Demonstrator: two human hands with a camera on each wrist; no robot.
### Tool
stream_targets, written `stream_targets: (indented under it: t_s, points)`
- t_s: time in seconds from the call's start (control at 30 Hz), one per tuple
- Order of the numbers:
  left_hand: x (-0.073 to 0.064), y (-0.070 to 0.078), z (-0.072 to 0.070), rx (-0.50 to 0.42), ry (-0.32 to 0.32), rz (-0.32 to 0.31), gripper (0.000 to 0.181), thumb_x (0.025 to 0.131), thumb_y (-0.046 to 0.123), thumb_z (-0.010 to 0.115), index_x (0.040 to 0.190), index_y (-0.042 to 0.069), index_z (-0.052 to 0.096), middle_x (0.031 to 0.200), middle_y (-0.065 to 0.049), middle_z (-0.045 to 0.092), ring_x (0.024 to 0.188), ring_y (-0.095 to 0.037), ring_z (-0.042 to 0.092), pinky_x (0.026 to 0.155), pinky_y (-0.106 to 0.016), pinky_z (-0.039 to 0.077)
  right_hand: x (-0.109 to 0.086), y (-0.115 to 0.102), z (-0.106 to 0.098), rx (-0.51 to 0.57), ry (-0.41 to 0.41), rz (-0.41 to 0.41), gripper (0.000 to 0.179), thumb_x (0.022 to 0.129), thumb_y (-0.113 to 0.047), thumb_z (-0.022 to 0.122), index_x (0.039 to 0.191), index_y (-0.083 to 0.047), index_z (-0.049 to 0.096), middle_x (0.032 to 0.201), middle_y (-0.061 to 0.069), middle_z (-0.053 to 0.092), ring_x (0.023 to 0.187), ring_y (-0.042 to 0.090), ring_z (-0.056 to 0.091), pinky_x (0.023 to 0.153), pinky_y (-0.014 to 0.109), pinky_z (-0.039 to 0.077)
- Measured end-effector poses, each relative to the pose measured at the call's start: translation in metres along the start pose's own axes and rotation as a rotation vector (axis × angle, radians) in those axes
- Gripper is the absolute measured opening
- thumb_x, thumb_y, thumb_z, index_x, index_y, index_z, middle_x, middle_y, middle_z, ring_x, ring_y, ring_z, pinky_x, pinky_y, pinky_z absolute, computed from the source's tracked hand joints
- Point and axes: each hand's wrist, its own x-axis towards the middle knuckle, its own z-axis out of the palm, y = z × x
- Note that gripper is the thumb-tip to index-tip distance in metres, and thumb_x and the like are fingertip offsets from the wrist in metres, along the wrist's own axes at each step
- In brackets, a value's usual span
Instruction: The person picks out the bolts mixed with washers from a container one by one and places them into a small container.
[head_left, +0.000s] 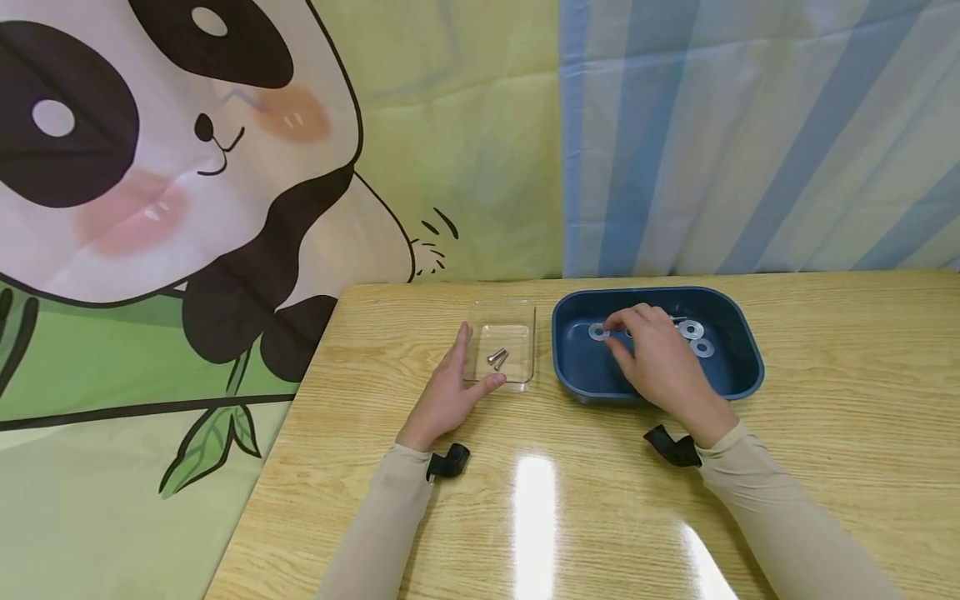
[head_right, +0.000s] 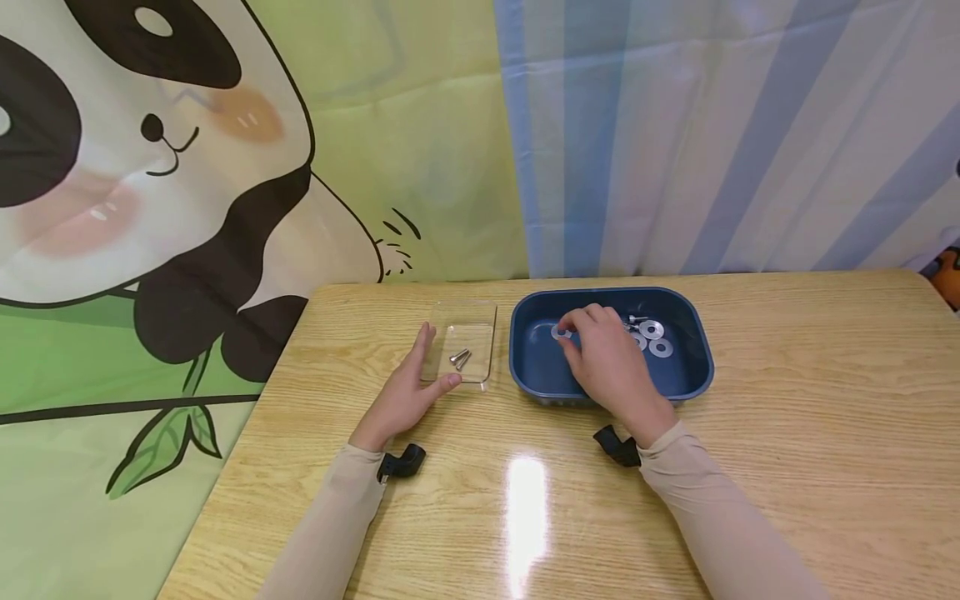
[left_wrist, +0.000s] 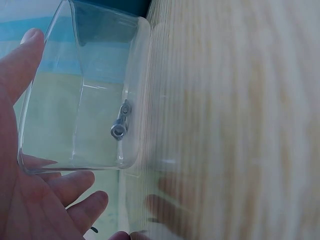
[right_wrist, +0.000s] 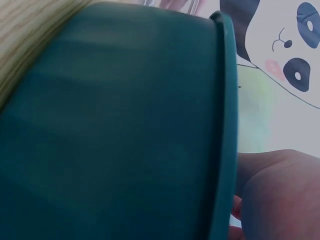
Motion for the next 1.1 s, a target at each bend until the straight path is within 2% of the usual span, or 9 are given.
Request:
stream_targets:
  t_s: [0.2,0.43,0.67,0.83,1.1]
  points:
    - [0.000,0.001,0.000,0.002,0.005,-0.004,0.105,0.091,0.068,0.057,0.164,0.021,-0.001,0.168,0.004,0.009,0.151,-0.029,0.020,0.118,-0.054,0.024,-0.002,0.007,-0.004,-0.017,-0.001,0.013,0.015,0.094,-0.006,0.071,0.106,0.001,0.070,0.104,0.016,0.063,0.095,0.034,0.054,0.080,0.049,0.048]
    - [-0.001,0.000,0.000,0.001,0.006,-0.005,0.104,0.092,0.066,0.059,0.164,0.020,0.000,0.167,0.003,0.009,0.151,-0.031,0.019,0.118,-0.056,0.023,-0.004,0.014,-0.007,-0.036,0.014,0.029,0.013,0.095,-0.007,0.069,0.105,0.000,0.069,0.103,0.017,0.062,0.094,0.034,0.053,0.077,0.048,0.047]
    - [-0.001,0.001,-0.001,-0.010,-0.011,-0.017,0.103,0.091,0.068,0.058,0.162,0.029,-0.006,0.168,0.004,0.006,0.151,-0.028,0.017,0.119,-0.053,0.022,-0.007,0.023,-0.011,-0.063,0.027,0.041,0.013,0.094,-0.006,0.069,0.104,0.001,0.069,0.102,0.018,0.062,0.092,0.034,0.053,0.074,0.047,0.047]
    - [-0.001,0.001,0.000,-0.002,0.001,-0.015,0.104,0.092,0.065,0.060,0.163,0.022,-0.002,0.168,0.004,0.007,0.151,-0.029,0.018,0.119,-0.053,0.023,-0.007,0.030,-0.013,-0.072,0.015,0.056,0.015,0.094,-0.006,0.069,0.106,0.003,0.068,0.104,0.020,0.061,0.093,0.036,0.053,0.076,0.050,0.047]
    - [-0.001,0.001,0.000,-0.007,0.005,-0.009,0.104,0.091,0.067,0.058,0.164,0.020,-0.001,0.168,0.004,0.007,0.151,-0.029,0.019,0.118,-0.054,0.024,-0.008,0.041,-0.015,-0.089,-0.006,0.065,0.017,0.094,-0.006,0.069,0.107,0.005,0.068,0.104,0.022,0.061,0.093,0.037,0.053,0.075,0.051,0.046]
